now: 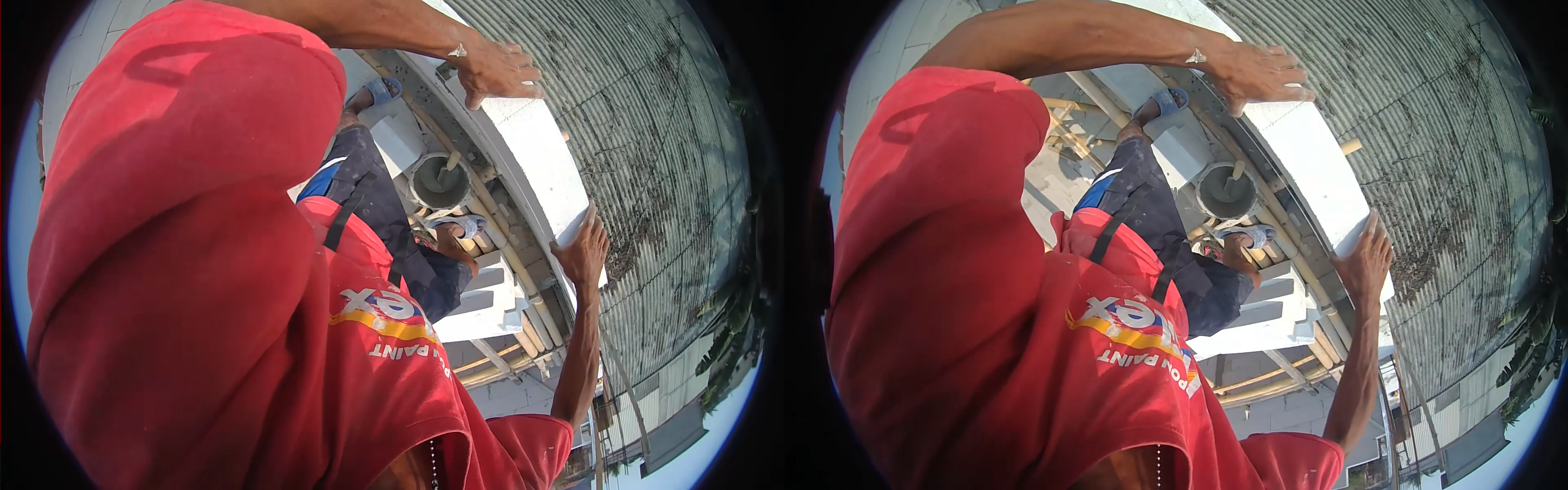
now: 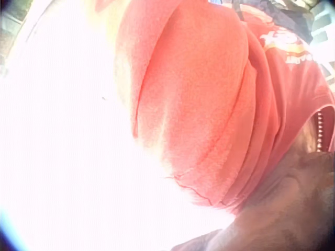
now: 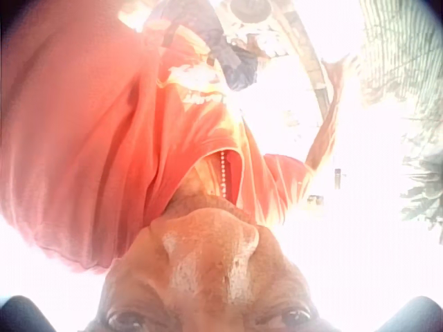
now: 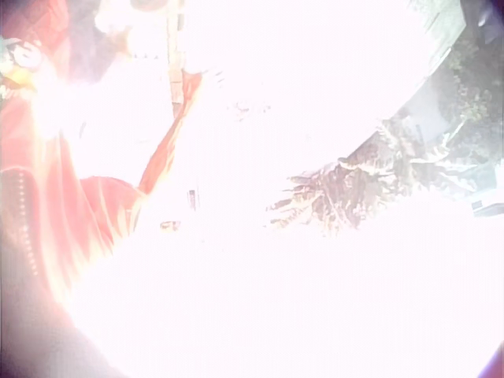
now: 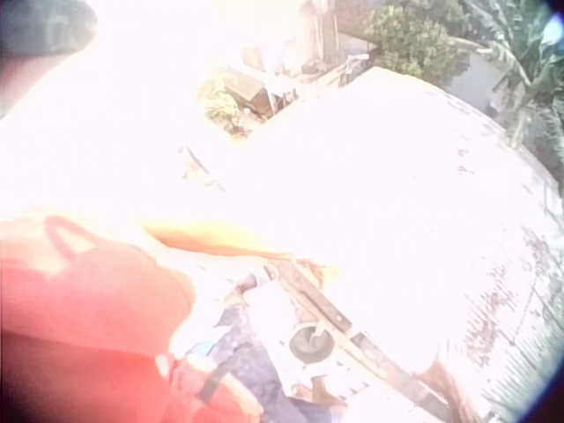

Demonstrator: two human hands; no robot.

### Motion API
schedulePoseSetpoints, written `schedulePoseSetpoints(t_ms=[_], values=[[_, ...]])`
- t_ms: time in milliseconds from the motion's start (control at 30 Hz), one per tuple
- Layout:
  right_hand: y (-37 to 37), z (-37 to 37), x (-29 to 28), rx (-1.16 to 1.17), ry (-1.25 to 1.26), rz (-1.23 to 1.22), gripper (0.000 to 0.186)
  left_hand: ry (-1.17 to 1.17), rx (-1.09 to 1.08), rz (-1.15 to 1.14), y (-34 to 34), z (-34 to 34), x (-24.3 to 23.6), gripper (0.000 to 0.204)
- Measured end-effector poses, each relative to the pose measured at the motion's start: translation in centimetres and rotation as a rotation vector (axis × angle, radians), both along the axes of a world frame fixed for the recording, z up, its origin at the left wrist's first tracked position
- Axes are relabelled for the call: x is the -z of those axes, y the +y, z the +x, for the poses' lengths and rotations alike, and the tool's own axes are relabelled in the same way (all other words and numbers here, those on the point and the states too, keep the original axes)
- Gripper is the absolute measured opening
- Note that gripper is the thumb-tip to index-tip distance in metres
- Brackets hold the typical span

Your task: The person applies mortar from a bucket onto a wall and concrete blocks using a trowel, then positions the blocks onto the wall and secures them by tapping with a hammer.

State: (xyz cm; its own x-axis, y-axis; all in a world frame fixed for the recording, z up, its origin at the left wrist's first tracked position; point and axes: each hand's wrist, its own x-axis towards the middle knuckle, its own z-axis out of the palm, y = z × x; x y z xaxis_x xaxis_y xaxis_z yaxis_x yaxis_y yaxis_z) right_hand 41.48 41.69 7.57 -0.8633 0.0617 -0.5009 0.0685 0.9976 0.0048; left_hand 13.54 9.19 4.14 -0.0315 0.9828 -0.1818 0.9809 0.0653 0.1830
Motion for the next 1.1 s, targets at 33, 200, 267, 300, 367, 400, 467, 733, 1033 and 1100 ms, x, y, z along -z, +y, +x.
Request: schedulePoseSetpoints(t_ms=[33,200,267,300,367,400,467,733,1033,1100], values=[[0.0,-0.2,0.6,-0.026,-0.013,-0.014,0.126,0.009,-0.014,0.005,-0.4,-0.1,0.7,0.120],[-0.4,-0.8,1.6,-0.049,-0.011,0.020,0.124,-0.034,-0.079,0.045,-2.0,0.9,2.3,0.121],[-0.8,-1.1,1.9,-0.055,-0.028,0.030,0.124,-0.063,-0.100,0.049,-2.7,1.3,2.8,0.121],[-1.2,-1.5,1.8,-0.050,-0.041,0.031,0.124,-0.069,-0.110,0.053,-3.0,1.5,3.1,0.122],[-1.6,-1.7,2.2,-0.051,-0.064,0.033,0.124,-0.086,-0.129,0.064,-3.4,1.7,3.5,0.122],[-1.6,-1.8,2.4,-0.074,-0.019,0.040,0.124,-0.093,-0.134,0.067,-3.5,1.8,3.7,0.122],[-1.5,-1.8,2.8,-0.142,0.080,0.044,0.124,-0.103,-0.150,0.075,-3.9,1.7,4.0,0.123],[-1.7,-1.4,2.6,-0.106,-0.017,0.062,0.125,-0.145,-0.180,0.050,-5.0,2.1,4.6,0.125],[-2.8,-2.1,1.9,-0.114,0.050,0.040,0.126,-0.226,-0.150,-0.045,-4.8,0.7,5.5,0.127],[-2.0,-1.8,2.1,-0.100,0.053,0.031,0.127,-0.245,-0.133,-0.081,-4.2,-0.3,5.5,0.128]])
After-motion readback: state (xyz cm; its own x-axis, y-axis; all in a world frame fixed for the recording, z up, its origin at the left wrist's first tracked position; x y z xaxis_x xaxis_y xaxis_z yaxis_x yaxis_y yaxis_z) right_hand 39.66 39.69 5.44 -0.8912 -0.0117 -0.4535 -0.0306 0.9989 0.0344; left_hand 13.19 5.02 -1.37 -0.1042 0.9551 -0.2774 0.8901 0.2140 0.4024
